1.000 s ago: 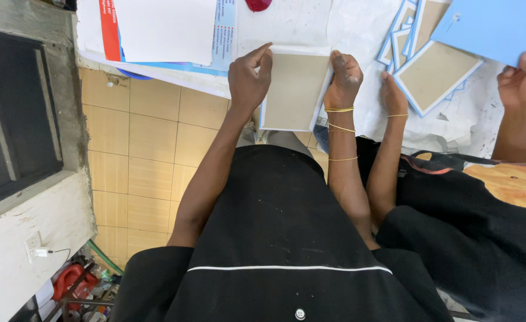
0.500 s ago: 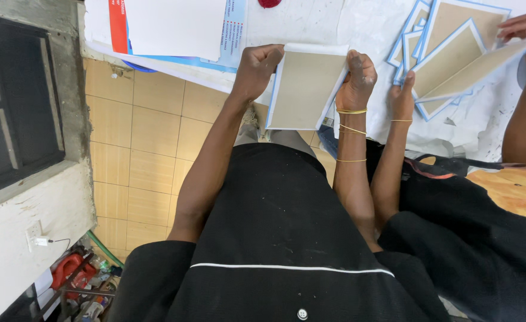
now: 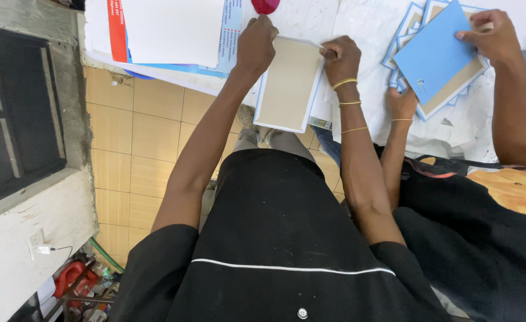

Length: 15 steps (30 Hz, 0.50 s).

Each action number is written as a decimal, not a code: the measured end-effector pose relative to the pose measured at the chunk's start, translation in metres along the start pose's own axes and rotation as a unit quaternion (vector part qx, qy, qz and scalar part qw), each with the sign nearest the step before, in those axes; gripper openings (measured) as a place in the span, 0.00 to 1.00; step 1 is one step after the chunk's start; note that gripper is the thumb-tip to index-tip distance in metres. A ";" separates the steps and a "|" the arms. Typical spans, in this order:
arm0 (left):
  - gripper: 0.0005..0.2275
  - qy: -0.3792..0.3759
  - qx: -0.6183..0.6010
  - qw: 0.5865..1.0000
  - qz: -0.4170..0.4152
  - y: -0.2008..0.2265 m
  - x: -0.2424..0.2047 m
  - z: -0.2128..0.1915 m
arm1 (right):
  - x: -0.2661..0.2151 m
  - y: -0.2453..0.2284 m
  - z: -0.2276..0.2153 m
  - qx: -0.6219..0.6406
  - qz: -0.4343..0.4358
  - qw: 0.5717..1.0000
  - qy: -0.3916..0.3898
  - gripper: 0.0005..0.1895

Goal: The person assembles books by placing white paper sheets between blue covers. They wipe the covers with a pink cloth and use a brush to smooth the pages. The person stacks the finished books on the table.

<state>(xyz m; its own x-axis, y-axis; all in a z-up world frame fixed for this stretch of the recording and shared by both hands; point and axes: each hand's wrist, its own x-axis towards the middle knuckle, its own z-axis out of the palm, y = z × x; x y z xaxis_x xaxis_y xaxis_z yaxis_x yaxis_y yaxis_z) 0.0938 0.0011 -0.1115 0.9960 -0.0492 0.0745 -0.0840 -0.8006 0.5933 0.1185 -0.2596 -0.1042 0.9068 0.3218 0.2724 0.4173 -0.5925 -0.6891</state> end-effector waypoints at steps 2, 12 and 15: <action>0.12 0.032 0.019 0.999 0.005 0.005 -0.001 0.001 | 0.007 -0.015 0.005 -0.070 0.032 0.996 -0.037 0.12; 0.11 0.008 0.213 0.974 0.082 0.014 -0.014 0.014 | 0.000 -0.057 0.037 -0.310 0.007 0.943 -0.120 0.21; 0.14 0.068 0.374 0.922 0.079 0.040 -0.050 0.033 | -0.013 -0.087 0.030 -0.203 -0.051 0.978 0.014 0.15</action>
<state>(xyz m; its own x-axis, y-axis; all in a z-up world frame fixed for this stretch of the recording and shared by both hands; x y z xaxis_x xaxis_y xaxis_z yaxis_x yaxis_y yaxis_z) 0.0415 -0.0481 -0.1180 0.9561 -0.1654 0.2418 -0.1323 -0.9802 -0.1477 0.0691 -0.1904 -0.0678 0.8576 0.3778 0.3490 0.4907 -0.8043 -0.3352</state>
